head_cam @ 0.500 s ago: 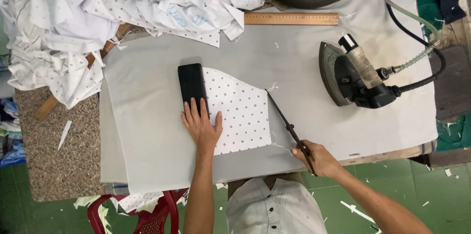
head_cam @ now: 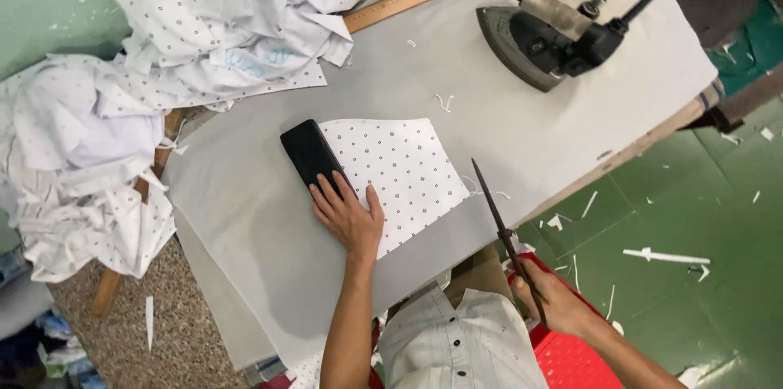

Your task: The person is preparing fabric pieces by cutting them with scissors and ironing them flat on a workstation.

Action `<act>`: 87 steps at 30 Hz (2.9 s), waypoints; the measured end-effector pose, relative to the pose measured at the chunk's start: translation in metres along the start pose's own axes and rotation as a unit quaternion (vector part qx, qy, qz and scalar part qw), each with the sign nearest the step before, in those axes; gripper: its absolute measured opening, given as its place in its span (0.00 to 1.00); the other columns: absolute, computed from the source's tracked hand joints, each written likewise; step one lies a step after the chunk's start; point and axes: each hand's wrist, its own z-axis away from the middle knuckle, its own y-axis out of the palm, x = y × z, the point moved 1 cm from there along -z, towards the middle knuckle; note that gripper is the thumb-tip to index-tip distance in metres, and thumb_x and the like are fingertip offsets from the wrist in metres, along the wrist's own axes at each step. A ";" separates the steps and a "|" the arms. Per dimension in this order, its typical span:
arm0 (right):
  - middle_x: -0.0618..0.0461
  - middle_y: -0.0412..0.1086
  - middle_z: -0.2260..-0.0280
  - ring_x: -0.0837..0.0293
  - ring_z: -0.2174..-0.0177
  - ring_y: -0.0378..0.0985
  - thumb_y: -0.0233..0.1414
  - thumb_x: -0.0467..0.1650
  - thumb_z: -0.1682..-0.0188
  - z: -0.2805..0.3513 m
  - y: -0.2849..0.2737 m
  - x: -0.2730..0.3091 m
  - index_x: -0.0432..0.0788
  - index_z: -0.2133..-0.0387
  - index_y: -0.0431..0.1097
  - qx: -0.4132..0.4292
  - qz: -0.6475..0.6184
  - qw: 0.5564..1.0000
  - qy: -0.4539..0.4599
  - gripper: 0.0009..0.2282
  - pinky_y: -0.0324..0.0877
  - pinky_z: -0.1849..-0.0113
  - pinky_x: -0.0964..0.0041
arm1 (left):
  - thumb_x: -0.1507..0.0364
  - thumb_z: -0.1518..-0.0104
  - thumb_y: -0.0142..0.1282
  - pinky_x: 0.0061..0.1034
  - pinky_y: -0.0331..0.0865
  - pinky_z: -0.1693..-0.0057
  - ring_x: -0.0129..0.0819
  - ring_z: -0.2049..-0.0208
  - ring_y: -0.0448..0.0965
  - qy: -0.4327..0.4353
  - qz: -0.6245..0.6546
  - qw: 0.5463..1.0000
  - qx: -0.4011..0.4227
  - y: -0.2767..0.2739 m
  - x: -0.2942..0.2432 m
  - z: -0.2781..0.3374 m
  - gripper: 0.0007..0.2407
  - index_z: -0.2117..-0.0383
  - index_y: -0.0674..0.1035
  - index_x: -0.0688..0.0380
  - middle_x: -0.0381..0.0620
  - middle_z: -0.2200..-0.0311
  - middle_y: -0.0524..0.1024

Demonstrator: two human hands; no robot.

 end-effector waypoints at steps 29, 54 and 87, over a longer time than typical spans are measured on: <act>0.51 0.61 0.83 0.58 0.86 0.69 0.40 0.49 0.51 0.006 0.123 0.015 0.41 0.58 0.65 -0.071 -0.266 0.957 0.096 0.24 0.69 0.82 0.65 | 0.56 0.35 0.44 0.58 0.55 0.35 0.63 0.34 0.60 0.020 0.025 0.998 -0.050 0.012 0.011 0.008 0.26 0.38 0.70 0.65 0.58 0.34 0.63; 0.34 0.75 0.79 0.39 0.75 0.79 0.60 0.38 0.53 -0.031 0.027 0.050 0.35 0.54 0.72 -0.295 -0.074 0.952 0.037 0.20 0.72 0.67 0.49 | 0.58 0.40 0.51 0.59 0.51 0.38 0.71 0.35 0.58 0.055 0.033 0.994 -0.086 0.021 0.013 0.007 0.27 0.40 0.71 0.66 0.66 0.37 0.64; 0.47 0.78 0.57 0.48 0.53 0.79 0.55 0.38 0.48 -0.187 -0.162 0.015 0.40 0.61 0.79 -0.010 0.368 0.670 -0.645 0.14 0.67 0.45 0.50 | 0.56 0.34 0.38 0.47 0.43 0.28 0.51 0.29 0.50 -0.034 -0.017 0.995 0.095 0.003 0.007 0.001 0.25 0.34 0.65 0.56 0.50 0.30 0.56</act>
